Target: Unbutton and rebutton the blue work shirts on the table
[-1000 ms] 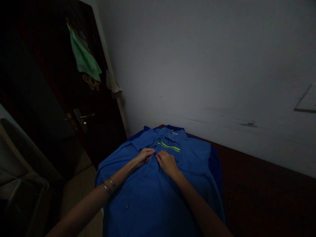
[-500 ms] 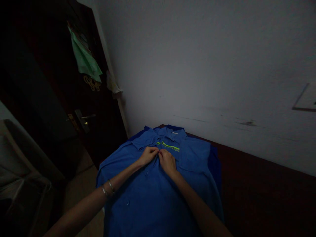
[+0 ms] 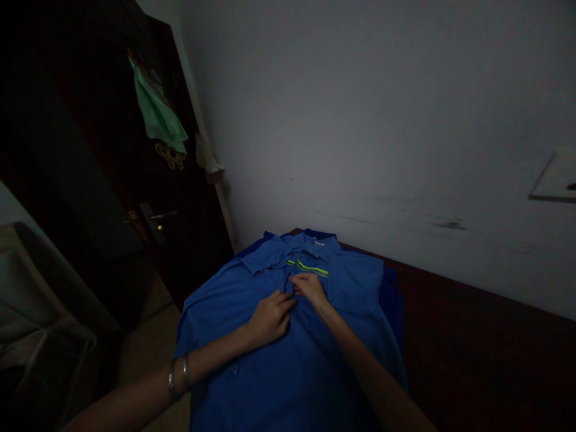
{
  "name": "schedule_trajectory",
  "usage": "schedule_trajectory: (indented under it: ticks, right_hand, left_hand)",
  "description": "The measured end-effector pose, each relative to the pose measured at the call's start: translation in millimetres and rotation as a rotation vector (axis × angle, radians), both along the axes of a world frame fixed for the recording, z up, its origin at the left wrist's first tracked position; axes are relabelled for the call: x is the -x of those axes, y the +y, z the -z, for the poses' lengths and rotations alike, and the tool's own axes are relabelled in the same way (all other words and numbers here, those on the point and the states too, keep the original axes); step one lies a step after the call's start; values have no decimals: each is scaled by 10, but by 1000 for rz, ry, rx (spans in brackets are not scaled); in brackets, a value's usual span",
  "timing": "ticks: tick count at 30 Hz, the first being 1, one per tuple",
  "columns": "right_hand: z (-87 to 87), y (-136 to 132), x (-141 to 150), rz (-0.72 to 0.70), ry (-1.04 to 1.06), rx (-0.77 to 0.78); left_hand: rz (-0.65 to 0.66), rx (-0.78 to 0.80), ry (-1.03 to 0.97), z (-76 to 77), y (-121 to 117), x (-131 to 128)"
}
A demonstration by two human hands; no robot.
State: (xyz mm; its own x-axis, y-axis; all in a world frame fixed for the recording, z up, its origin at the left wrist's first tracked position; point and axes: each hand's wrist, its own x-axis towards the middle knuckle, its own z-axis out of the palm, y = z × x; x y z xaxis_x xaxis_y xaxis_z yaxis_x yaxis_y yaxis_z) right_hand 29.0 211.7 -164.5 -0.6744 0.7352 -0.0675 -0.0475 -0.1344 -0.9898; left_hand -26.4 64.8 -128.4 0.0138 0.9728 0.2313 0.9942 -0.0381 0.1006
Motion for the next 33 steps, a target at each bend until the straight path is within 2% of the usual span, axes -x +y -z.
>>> schedule_trajectory:
  ticks: [4, 8, 12, 16, 19, 22, 27, 29, 33]
  right_hand:
    - [-25, -30, -24, 26, 0, 33]
    - [-123, -36, -120, 7, 19, 125]
    - [-230, -17, -221, -26, 0, 118]
    - [-282, -17, -231, -59, -64, 71]
    - [-326, -61, -214, -63, -198, -95]
    - [-368, -171, -233, -73, -291, -403]
    - [-345, -523, -347, -220, -279, -889]
    - [-314, -681, -391, -256, -282, -991]
    - [-242, -891, -434, -266, -262, -1076]
  left_hand:
    - [59, 61, 32, -5, -131, -28]
    - [75, -24, -177, -22, -215, 61]
    - [-57, -70, -465, -35, -286, 239]
    - [-230, 65, -721, -16, -348, 446]
    - [-311, 158, -884, -12, -413, 561]
    - [-347, 200, -999, -35, -492, 610]
    - [-338, 207, -1034, -46, -546, 597]
    - [-331, 196, -1013, -36, -519, 578]
    - [-255, 232, -985, -35, -432, 519]
